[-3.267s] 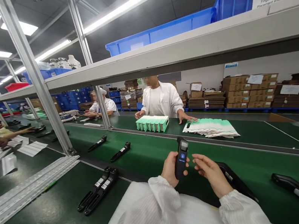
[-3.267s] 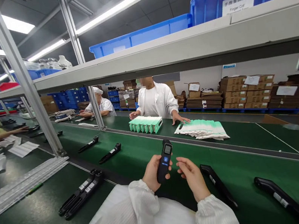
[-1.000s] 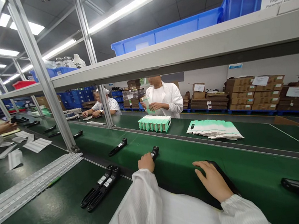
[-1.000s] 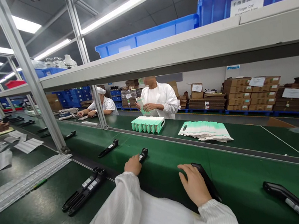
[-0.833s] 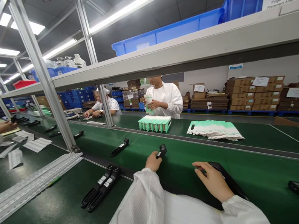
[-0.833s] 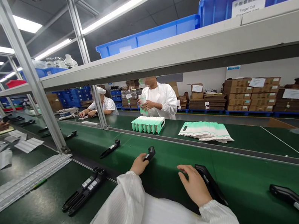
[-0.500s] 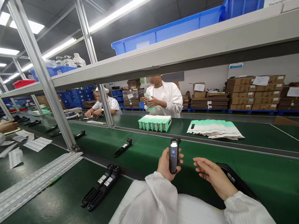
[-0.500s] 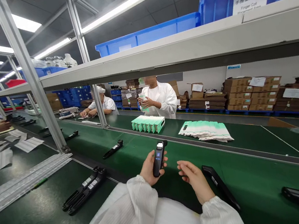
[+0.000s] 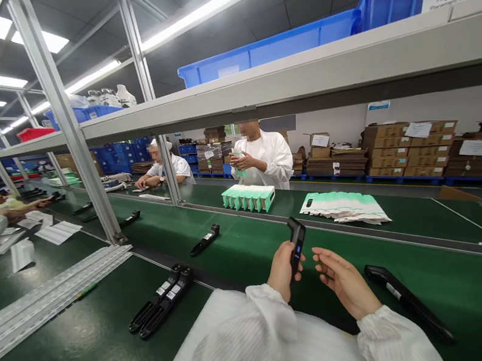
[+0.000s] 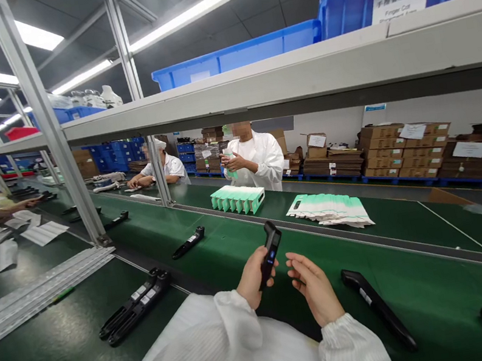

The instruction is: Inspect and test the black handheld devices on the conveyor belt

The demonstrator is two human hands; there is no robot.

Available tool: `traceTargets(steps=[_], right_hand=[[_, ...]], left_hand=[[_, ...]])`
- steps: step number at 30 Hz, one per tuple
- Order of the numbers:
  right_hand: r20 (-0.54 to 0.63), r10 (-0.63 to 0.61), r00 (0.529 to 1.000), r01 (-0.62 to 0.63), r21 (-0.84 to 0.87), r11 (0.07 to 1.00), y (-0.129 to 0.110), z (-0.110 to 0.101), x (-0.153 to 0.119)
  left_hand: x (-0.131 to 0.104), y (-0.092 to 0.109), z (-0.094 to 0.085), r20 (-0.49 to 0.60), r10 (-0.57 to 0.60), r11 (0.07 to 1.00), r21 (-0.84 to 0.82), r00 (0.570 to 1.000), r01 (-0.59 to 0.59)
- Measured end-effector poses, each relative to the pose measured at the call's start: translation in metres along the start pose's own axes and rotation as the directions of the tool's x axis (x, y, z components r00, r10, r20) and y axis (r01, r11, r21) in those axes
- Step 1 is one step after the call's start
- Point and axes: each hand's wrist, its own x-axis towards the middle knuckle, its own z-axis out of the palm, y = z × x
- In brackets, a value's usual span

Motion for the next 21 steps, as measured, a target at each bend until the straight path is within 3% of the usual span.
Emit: traceTargets(steps=[2, 4, 12, 15, 18, 21], right_hand=[[0.013, -0.016, 1.000, 0.016, -0.008, 1.000, -0.001, 0.003, -0.002], [0.030, -0.040, 0.999, 0.041, -0.021, 0.999, -0.003, 0.007, -0.004], [0.112, -0.088, 0.990, 0.089, -0.005, 0.996, -0.007, 0.017, -0.012], [0.080, -0.103, 0.992, 0.104, -0.015, 0.994, -0.004, 0.014, -0.010], [0.069, -0.091, 0.993, 0.092, -0.023, 0.995, 0.000, 0.011, -0.007], [0.071, -0.082, 0.994, 0.084, -0.025, 0.996, 0.002, 0.010, -0.007]], left_hand=[[-0.003, -0.001, 0.003, -0.063, 0.233, 0.940, 0.268, 0.970, -0.209], [-0.008, -0.001, 0.005, -0.026, 0.381, 0.842, 0.424, 0.924, -0.335], [-0.022, -0.004, 0.014, 0.164, 0.414, 0.769, 0.463, 0.895, -0.440], [-0.016, -0.008, 0.013, 0.144, 0.357, 0.849, 0.362, 0.923, -0.384], [-0.004, -0.009, 0.005, -0.041, 0.207, 0.962, 0.191, 0.978, -0.196], [0.009, -0.009, -0.009, -0.198, -0.007, 1.000, -0.008, 0.980, 0.006]])
